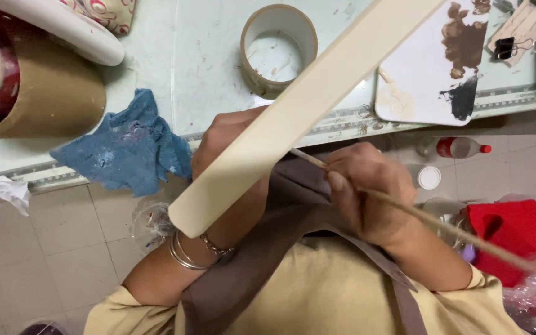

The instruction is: Painting the interior of a wooden frame with white paint using a brush

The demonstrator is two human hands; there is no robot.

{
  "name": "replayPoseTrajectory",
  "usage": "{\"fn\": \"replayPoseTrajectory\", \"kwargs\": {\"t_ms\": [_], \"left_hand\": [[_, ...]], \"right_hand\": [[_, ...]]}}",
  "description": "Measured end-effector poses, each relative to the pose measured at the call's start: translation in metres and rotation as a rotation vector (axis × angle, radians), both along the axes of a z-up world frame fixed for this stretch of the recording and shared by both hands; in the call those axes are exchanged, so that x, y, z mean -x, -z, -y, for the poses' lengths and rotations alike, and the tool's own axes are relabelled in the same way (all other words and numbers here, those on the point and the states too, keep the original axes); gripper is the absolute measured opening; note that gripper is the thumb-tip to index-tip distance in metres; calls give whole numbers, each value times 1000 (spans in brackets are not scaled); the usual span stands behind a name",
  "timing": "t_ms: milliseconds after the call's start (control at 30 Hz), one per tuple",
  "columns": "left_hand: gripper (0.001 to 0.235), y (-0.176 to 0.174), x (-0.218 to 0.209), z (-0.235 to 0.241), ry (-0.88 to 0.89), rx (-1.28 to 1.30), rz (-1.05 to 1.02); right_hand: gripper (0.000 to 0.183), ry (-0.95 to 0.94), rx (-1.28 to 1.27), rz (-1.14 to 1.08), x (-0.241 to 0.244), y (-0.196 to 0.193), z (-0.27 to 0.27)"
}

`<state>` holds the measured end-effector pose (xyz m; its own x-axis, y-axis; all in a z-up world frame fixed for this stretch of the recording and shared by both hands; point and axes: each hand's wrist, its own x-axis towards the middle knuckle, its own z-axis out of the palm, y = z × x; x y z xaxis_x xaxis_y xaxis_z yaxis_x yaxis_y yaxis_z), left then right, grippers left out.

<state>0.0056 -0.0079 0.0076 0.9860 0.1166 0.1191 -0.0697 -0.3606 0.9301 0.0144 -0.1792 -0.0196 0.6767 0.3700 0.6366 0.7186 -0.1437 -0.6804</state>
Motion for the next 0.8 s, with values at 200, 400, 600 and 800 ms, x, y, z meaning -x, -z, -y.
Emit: {"fn": "replayPoseTrajectory", "kwargs": {"t_ms": [200, 400, 600, 800], "left_hand": [[19, -10, -7, 1, 46, -47, -82], [16, -11, -10, 3, 57, -80, -148], [22, 7, 6, -1, 2, 42, 12], [18, 13, 3, 8, -83, 56, 73]], "right_hand": [[5, 393, 184, 77, -9, -10, 14], [10, 380, 282, 218, -1, 3, 12], [4, 186, 60, -8, -7, -5, 10], [36, 486, 300, 311, -17, 4, 26]]}}
